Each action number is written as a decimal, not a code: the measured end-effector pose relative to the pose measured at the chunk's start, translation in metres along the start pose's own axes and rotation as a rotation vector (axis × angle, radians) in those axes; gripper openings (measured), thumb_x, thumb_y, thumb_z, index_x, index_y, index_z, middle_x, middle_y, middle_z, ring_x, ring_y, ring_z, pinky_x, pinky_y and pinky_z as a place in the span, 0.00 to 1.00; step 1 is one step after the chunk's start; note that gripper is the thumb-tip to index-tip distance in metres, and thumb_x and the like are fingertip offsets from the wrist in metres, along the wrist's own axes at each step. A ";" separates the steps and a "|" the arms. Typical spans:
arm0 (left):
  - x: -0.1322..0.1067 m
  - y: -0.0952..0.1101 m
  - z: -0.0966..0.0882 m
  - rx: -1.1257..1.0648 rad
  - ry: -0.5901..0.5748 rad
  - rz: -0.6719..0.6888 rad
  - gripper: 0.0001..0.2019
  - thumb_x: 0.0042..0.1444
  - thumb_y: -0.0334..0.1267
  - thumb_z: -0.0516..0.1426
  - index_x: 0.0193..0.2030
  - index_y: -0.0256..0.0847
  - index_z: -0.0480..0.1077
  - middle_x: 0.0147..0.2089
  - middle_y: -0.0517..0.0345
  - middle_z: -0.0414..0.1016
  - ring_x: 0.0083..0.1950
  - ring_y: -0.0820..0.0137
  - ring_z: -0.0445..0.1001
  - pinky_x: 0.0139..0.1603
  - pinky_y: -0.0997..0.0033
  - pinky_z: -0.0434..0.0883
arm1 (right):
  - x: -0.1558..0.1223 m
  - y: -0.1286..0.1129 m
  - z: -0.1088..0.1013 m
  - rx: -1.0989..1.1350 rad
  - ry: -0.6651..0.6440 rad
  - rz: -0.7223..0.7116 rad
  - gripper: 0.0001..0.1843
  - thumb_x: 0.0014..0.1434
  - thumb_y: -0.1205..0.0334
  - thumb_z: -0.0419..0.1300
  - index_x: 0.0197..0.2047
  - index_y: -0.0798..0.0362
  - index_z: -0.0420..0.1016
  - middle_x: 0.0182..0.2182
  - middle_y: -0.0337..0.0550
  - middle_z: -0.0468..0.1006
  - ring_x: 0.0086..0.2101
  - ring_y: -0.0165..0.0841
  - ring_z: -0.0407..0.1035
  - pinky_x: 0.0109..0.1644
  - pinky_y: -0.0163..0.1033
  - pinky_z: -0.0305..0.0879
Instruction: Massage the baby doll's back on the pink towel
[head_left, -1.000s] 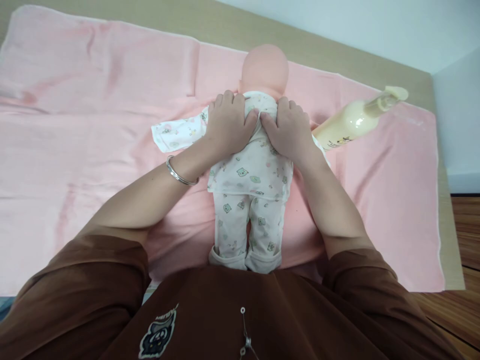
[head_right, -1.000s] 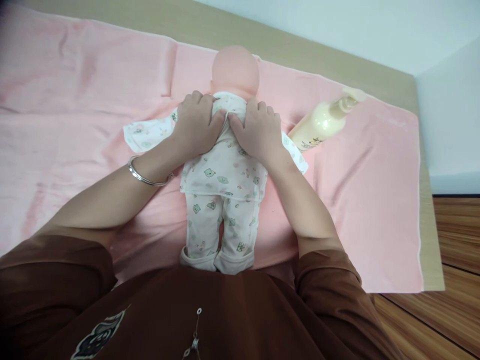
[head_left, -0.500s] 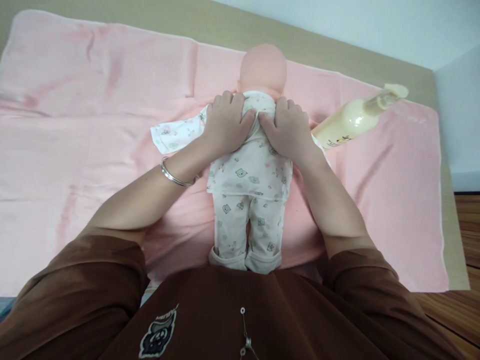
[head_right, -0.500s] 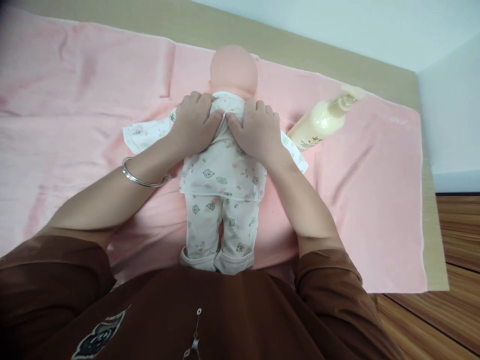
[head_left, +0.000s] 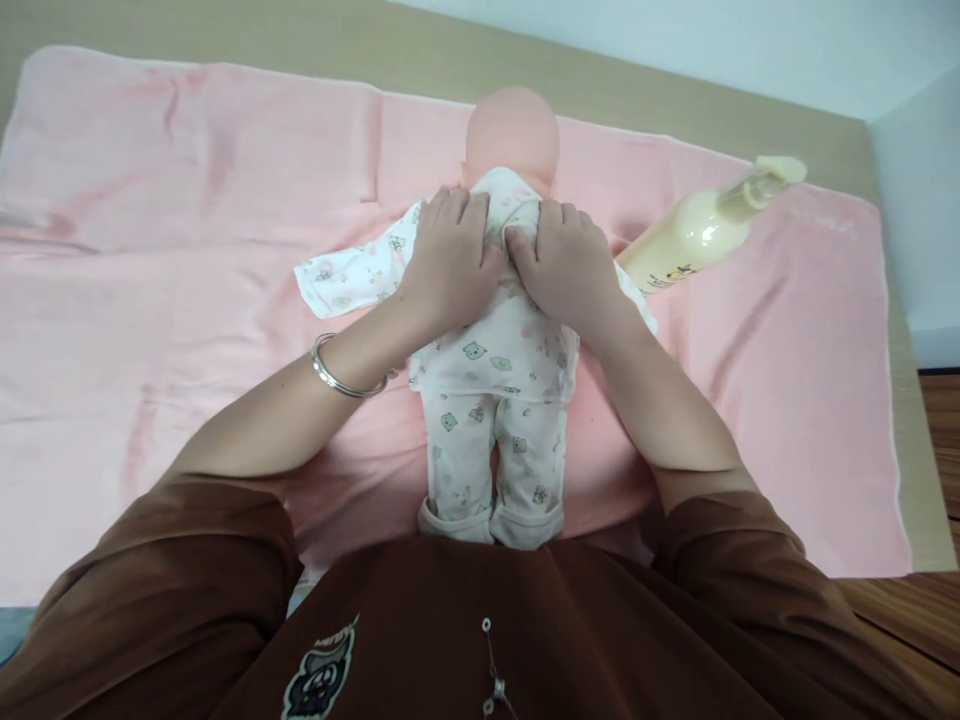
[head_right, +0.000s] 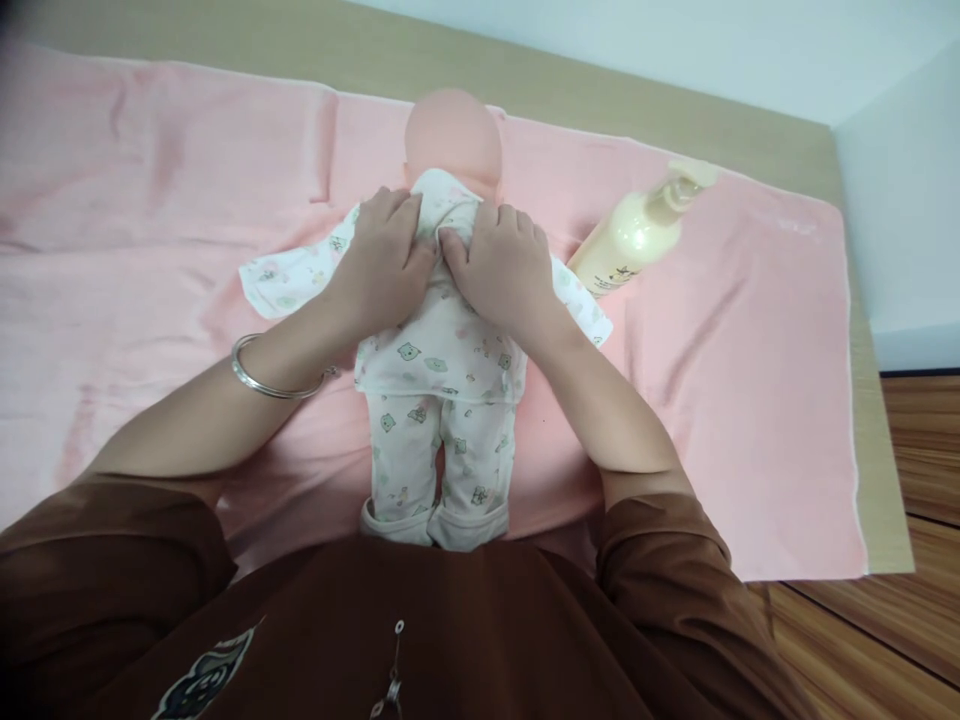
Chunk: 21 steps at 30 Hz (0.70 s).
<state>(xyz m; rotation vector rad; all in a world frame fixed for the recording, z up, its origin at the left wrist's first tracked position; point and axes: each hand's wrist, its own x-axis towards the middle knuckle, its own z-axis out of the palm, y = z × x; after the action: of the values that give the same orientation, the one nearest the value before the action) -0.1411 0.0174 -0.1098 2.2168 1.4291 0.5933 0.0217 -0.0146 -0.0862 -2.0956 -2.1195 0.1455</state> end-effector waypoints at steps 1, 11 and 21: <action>0.002 -0.001 0.002 -0.011 0.005 -0.007 0.23 0.70 0.50 0.43 0.67 0.48 0.63 0.70 0.51 0.67 0.76 0.51 0.54 0.81 0.39 0.50 | -0.002 -0.002 0.000 0.017 0.009 0.012 0.33 0.77 0.43 0.38 0.64 0.61 0.67 0.64 0.64 0.73 0.69 0.55 0.65 0.75 0.64 0.60; 0.013 -0.001 -0.003 0.016 0.066 -0.130 0.19 0.67 0.44 0.48 0.60 0.42 0.68 0.61 0.45 0.72 0.66 0.54 0.66 0.77 0.45 0.59 | -0.042 -0.043 -0.020 0.088 -0.082 -0.006 0.38 0.74 0.56 0.48 0.79 0.70 0.46 0.80 0.69 0.45 0.81 0.56 0.39 0.84 0.64 0.42; -0.027 0.017 0.006 -0.020 0.026 -0.059 0.33 0.68 0.39 0.47 0.78 0.34 0.52 0.84 0.44 0.49 0.86 0.54 0.43 0.88 0.47 0.40 | -0.005 -0.012 0.002 0.307 0.150 0.046 0.31 0.71 0.68 0.38 0.74 0.49 0.60 0.70 0.45 0.71 0.71 0.37 0.63 0.79 0.50 0.59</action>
<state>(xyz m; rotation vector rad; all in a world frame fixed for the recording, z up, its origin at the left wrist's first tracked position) -0.1357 -0.0140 -0.1080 2.1510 1.4894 0.6159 0.0093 -0.0198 -0.0866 -1.9131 -1.8321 0.2891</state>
